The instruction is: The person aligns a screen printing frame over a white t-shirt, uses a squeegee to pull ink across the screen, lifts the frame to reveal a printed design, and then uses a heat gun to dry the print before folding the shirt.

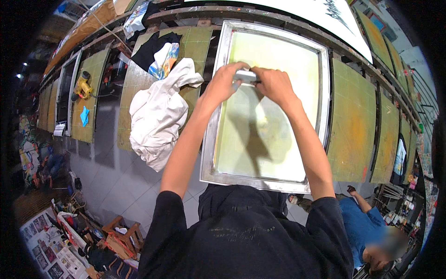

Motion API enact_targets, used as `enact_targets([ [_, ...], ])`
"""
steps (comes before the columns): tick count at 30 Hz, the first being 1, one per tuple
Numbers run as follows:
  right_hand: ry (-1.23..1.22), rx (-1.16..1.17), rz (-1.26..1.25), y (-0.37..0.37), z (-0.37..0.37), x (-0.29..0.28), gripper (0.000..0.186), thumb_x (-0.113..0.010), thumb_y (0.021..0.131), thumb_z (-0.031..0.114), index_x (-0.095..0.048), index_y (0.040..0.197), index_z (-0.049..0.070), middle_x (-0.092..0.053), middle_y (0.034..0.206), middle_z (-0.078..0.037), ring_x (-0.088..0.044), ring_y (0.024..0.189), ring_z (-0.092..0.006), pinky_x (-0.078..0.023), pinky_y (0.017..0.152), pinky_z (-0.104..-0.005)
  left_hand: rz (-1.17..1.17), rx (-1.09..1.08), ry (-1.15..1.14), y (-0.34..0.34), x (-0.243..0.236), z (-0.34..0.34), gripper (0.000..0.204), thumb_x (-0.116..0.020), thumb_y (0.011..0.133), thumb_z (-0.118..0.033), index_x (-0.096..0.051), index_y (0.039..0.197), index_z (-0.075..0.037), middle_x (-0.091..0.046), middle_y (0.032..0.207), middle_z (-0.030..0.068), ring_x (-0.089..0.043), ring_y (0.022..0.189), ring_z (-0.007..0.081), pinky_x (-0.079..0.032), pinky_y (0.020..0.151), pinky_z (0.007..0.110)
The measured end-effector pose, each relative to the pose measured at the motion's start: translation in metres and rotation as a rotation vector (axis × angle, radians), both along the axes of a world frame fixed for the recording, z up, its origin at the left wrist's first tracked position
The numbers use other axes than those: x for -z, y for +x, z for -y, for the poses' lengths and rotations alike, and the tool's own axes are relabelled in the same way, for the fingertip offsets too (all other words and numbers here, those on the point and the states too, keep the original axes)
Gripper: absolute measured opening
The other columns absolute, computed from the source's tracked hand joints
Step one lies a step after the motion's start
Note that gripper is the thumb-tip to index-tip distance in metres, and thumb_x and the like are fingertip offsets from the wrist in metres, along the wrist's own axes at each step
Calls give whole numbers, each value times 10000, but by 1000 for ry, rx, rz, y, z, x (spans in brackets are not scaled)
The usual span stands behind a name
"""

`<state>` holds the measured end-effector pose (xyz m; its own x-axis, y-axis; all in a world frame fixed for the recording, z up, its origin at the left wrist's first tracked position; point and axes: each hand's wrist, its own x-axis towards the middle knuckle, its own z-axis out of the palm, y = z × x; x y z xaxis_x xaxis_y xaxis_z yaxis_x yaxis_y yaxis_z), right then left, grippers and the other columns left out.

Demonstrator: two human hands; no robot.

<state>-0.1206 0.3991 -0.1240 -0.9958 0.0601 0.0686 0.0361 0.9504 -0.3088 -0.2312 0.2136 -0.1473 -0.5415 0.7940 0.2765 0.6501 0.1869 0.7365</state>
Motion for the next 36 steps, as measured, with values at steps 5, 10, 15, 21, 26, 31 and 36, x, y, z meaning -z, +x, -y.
enact_targets([
  [5, -19, -34, -73, -26, -26, 23, 209, -761, 883, 188, -750, 1088, 147, -768, 820, -127, -754, 774, -365, -581, 696, -492, 13, 43, -37, -32, 15, -21, 433, -774, 810, 67, -718, 1236, 10, -744, 1178, 226, -701, 1125, 427, -545, 982, 481],
  [10, -6, -29, -34, -15, -12, 24, 269, -787, 868, 191, -755, 1131, 147, -780, 874, -123, -753, 819, -364, -579, 708, -488, 48, 39, -59, -19, 14, -7, 409, -774, 817, 57, -732, 1221, 8, -749, 1159, 230, -703, 1116, 430, -546, 975, 473],
  [15, -17, -8, 61, 21, 13, 16, 356, -811, 861, 196, -736, 1206, 150, -789, 939, -122, -749, 880, -374, -575, 741, -499, 45, 116, -62, 6, 10, 18, 406, -780, 815, 45, -733, 1217, 8, -750, 1142, 232, -698, 1110, 437, -544, 966, 473],
  [21, -59, 3, 36, 96, 72, 16, 271, -786, 860, 210, -742, 1122, 160, -769, 861, -120, -751, 817, -370, -581, 693, -497, 73, 157, -20, 74, 24, 77, 400, -747, 837, 48, -720, 1234, -2, -727, 1148, 240, -682, 1087, 460, -534, 956, 507],
  [26, -45, 7, 31, 161, 129, 11, 222, -741, 916, 253, -735, 1116, 156, -770, 892, -113, -753, 788, -355, -580, 669, -485, 109, 187, -53, 138, 13, 133, 434, -723, 854, 58, -688, 1279, -23, -701, 1101, 226, -670, 1051, 470, -540, 909, 508],
  [31, -76, 56, 124, 203, 165, 12, 450, -816, 819, 168, -704, 1252, 119, -779, 943, -101, -750, 862, -348, -574, 727, -476, 161, 181, -112, 181, 1, 167, 422, -739, 886, 37, -673, 1300, -14, -693, 1130, 222, -669, 1041, 466, -534, 886, 505],
  [36, -98, 40, 112, 213, 167, 4, 435, -809, 837, 159, -700, 1255, 117, -777, 982, -106, -748, 897, -344, -574, 762, -467, 176, 159, -113, 194, -3, 166, 414, -756, 879, 27, -681, 1285, -2, -701, 1111, 222, -672, 1035, 462, -538, 885, 499],
])
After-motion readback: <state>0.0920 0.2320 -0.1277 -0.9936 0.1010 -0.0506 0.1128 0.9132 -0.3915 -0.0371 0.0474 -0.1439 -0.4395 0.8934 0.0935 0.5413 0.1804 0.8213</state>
